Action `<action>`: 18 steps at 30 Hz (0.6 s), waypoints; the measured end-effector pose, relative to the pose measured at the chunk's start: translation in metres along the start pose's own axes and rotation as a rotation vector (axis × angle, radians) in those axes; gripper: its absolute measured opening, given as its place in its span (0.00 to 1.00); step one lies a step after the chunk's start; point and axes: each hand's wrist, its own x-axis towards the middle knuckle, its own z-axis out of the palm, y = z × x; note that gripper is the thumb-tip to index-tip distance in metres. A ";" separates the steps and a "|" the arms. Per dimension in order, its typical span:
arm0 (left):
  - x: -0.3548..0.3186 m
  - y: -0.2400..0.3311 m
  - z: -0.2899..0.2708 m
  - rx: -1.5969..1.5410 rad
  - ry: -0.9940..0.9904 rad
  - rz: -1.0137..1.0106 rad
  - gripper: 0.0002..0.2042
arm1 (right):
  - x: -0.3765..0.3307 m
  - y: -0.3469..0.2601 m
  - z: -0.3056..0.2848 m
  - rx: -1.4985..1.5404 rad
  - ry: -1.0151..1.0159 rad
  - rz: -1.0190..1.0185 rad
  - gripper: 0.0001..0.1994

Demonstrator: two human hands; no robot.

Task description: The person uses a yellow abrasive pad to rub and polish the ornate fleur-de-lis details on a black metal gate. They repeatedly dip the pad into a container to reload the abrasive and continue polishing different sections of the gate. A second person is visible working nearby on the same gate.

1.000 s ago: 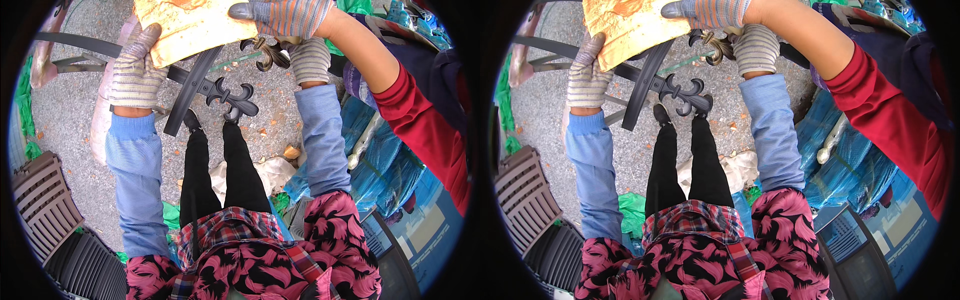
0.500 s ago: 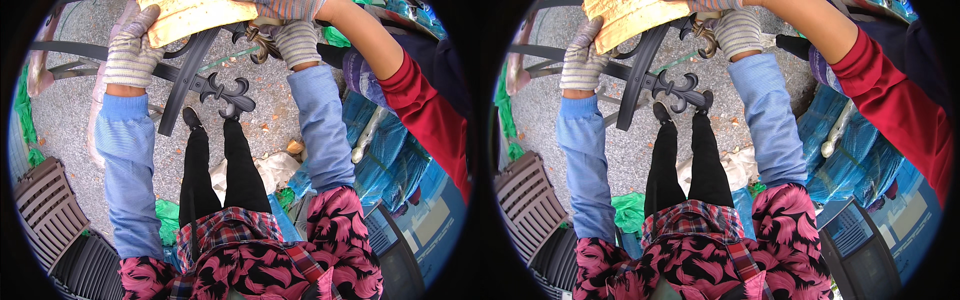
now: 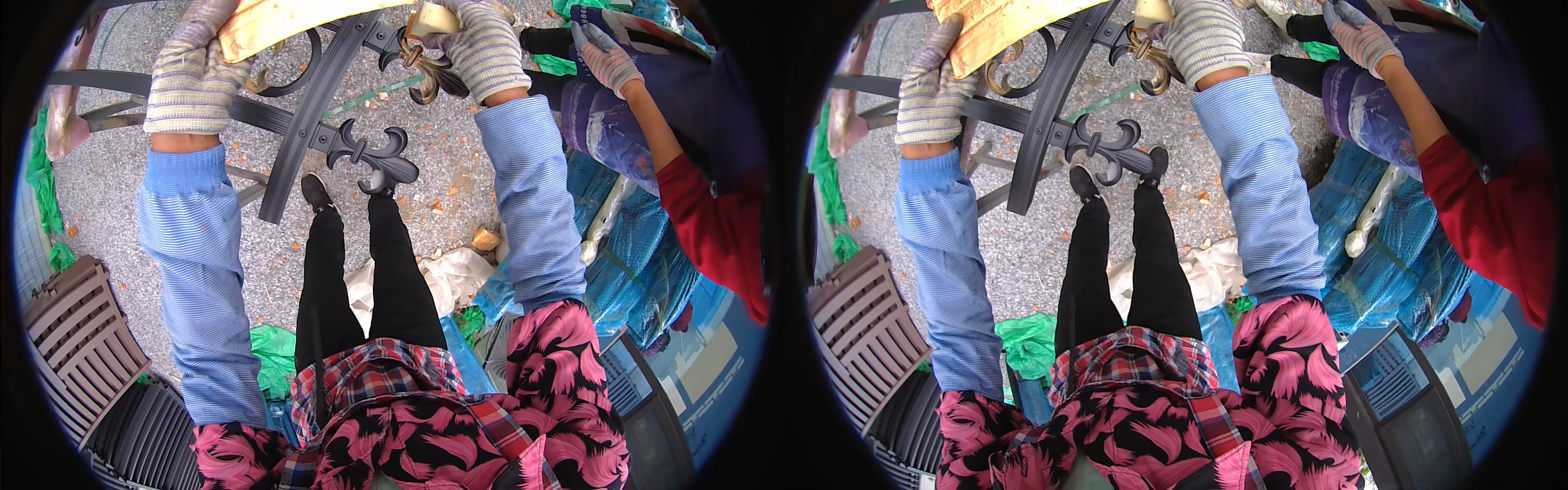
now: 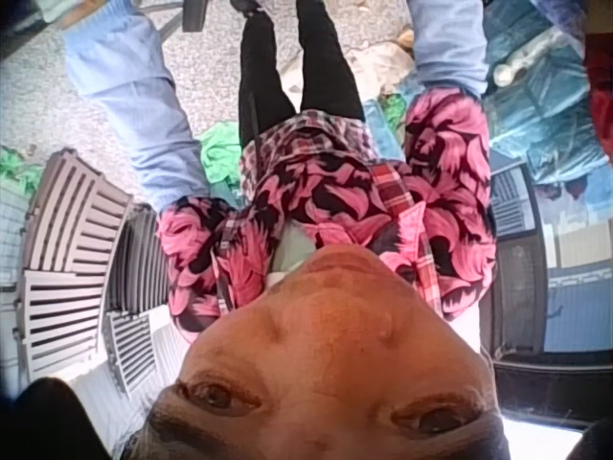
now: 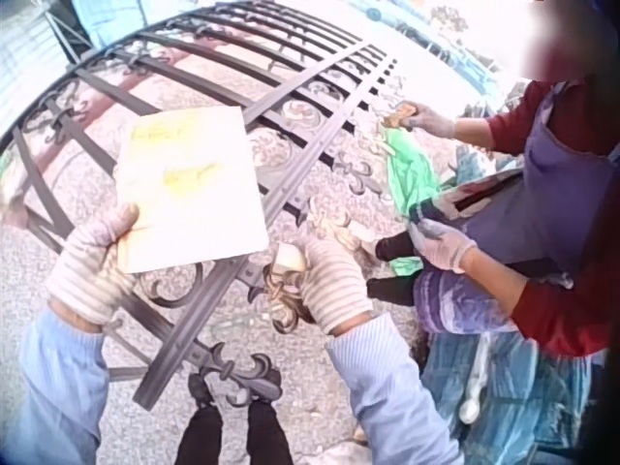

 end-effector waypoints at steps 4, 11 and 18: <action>-0.006 0.021 -0.043 0.053 0.158 0.021 0.15 | 0.007 -0.004 0.021 -0.091 -0.135 0.004 0.19; 0.005 0.000 -0.015 0.045 0.061 0.071 0.21 | -0.024 0.011 0.018 -0.416 -0.413 -0.032 0.12; -0.012 0.010 -0.008 -0.012 0.036 0.054 0.19 | -0.041 0.001 -0.010 -0.223 -0.184 0.109 0.21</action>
